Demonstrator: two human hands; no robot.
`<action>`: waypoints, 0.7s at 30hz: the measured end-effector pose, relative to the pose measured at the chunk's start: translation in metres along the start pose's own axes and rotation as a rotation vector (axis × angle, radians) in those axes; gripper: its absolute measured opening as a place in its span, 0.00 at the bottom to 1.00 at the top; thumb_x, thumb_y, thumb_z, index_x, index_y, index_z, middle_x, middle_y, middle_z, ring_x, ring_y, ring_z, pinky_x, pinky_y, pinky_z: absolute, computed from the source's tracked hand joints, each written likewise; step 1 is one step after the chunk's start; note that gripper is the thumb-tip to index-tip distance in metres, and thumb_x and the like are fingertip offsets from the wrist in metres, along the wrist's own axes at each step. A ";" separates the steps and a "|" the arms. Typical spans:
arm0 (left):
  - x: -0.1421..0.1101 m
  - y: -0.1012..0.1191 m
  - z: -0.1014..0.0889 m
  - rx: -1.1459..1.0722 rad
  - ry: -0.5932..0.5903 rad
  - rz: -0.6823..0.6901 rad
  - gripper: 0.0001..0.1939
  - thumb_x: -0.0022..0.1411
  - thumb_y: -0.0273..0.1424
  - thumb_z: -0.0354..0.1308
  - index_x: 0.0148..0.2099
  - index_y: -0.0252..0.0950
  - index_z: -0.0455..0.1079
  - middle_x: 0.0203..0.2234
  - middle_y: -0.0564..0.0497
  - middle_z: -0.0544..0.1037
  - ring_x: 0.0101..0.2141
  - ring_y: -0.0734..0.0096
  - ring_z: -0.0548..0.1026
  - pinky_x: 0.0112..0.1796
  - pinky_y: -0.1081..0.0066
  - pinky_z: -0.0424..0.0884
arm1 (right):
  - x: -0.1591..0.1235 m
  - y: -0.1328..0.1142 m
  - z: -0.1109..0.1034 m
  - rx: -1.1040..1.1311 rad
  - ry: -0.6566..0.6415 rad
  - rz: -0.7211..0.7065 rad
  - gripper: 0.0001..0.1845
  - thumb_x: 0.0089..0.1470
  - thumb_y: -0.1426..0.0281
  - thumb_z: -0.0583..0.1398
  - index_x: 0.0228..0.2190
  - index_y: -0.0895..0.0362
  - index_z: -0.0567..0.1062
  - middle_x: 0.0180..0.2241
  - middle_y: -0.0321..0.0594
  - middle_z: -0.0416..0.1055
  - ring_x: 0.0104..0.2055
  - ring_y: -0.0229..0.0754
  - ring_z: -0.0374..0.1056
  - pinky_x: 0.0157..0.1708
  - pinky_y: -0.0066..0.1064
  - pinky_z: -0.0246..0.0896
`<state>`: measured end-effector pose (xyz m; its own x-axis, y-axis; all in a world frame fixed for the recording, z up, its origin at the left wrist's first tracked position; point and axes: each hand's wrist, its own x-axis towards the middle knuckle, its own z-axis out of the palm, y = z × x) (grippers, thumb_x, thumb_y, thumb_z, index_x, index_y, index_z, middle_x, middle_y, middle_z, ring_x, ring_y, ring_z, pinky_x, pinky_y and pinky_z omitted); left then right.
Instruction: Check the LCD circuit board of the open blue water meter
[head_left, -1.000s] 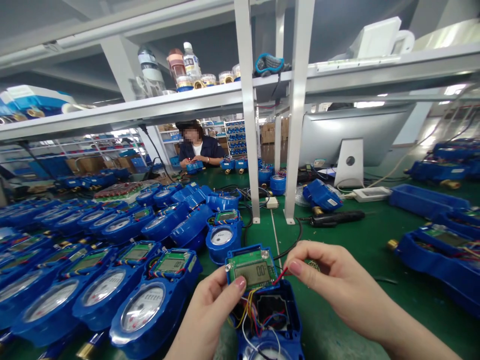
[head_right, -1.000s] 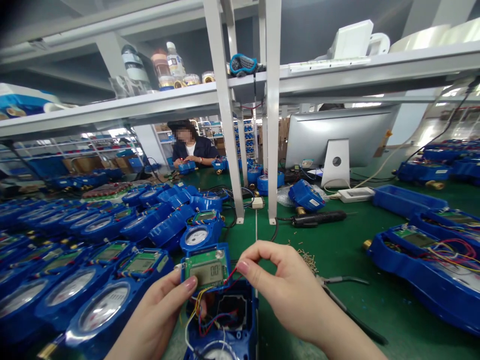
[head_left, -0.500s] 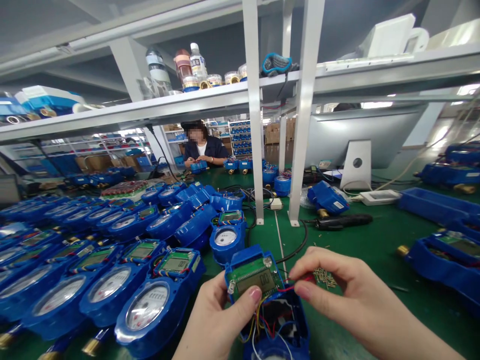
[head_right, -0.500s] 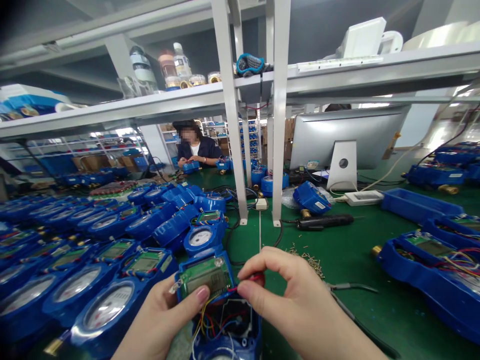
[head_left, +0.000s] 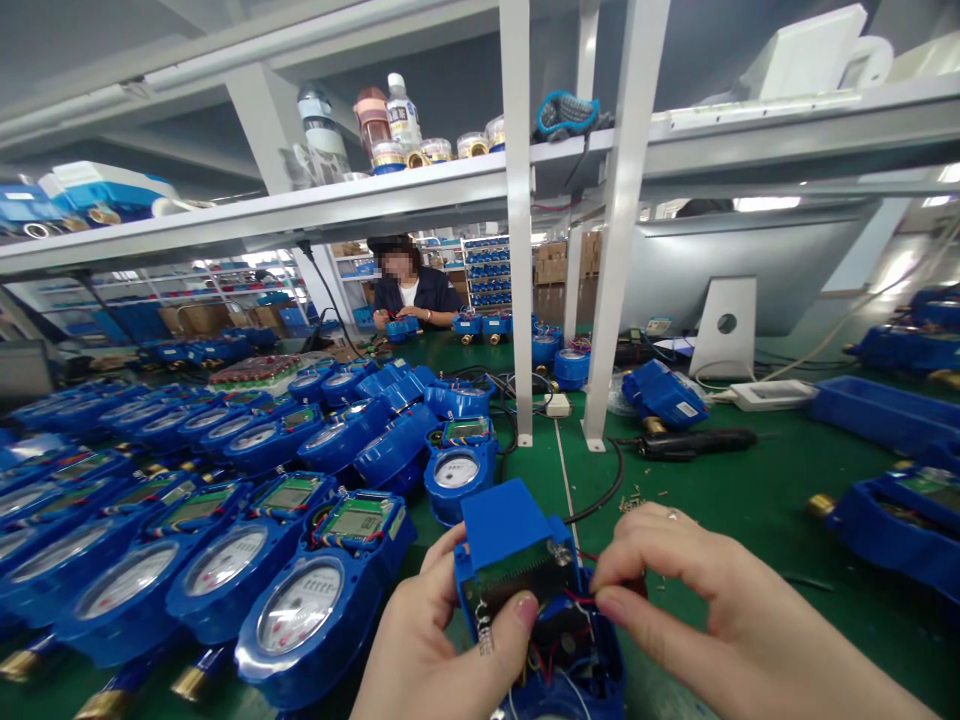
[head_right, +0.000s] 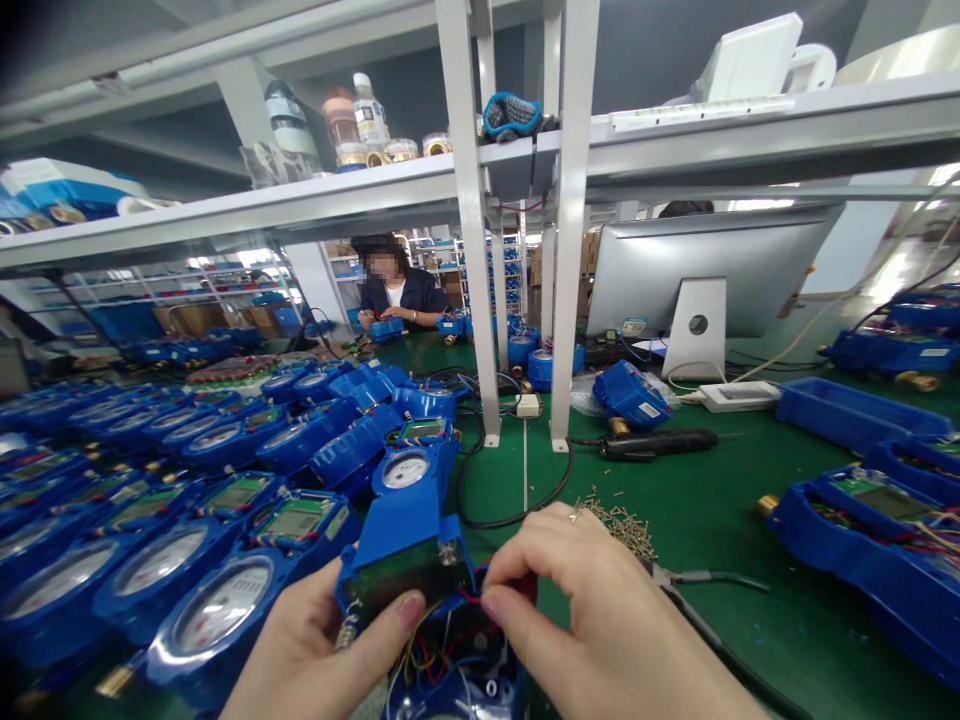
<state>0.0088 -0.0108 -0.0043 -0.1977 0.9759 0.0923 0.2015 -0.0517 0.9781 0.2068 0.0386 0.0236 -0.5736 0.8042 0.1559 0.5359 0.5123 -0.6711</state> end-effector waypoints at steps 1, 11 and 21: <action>0.000 0.001 0.001 0.021 -0.010 -0.013 0.09 0.51 0.37 0.63 0.36 0.42 0.80 0.36 0.48 0.81 0.39 0.51 0.74 0.53 0.54 0.61 | 0.000 -0.002 0.000 -0.070 0.016 -0.072 0.08 0.59 0.67 0.55 0.28 0.52 0.71 0.30 0.34 0.70 0.34 0.41 0.66 0.36 0.34 0.61; 0.006 0.008 0.004 -0.016 -0.073 -0.071 0.05 0.44 0.30 0.61 0.26 0.35 0.77 0.20 0.55 0.79 0.24 0.68 0.71 0.29 0.73 0.67 | -0.002 -0.005 -0.003 -0.224 0.189 -0.380 0.08 0.55 0.79 0.58 0.29 0.54 0.69 0.30 0.32 0.68 0.36 0.38 0.61 0.37 0.30 0.56; 0.005 -0.006 -0.001 -0.140 -0.091 -0.175 0.14 0.43 0.36 0.66 0.33 0.33 0.79 0.27 0.47 0.82 0.29 0.61 0.74 0.34 0.68 0.68 | -0.005 0.011 -0.004 -0.152 0.090 -0.285 0.06 0.60 0.74 0.57 0.31 0.53 0.69 0.32 0.32 0.68 0.37 0.39 0.62 0.37 0.32 0.56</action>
<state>0.0053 -0.0054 -0.0095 -0.1297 0.9873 -0.0918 0.0352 0.0971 0.9947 0.2182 0.0418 0.0186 -0.6601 0.6421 0.3900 0.4517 0.7540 -0.4768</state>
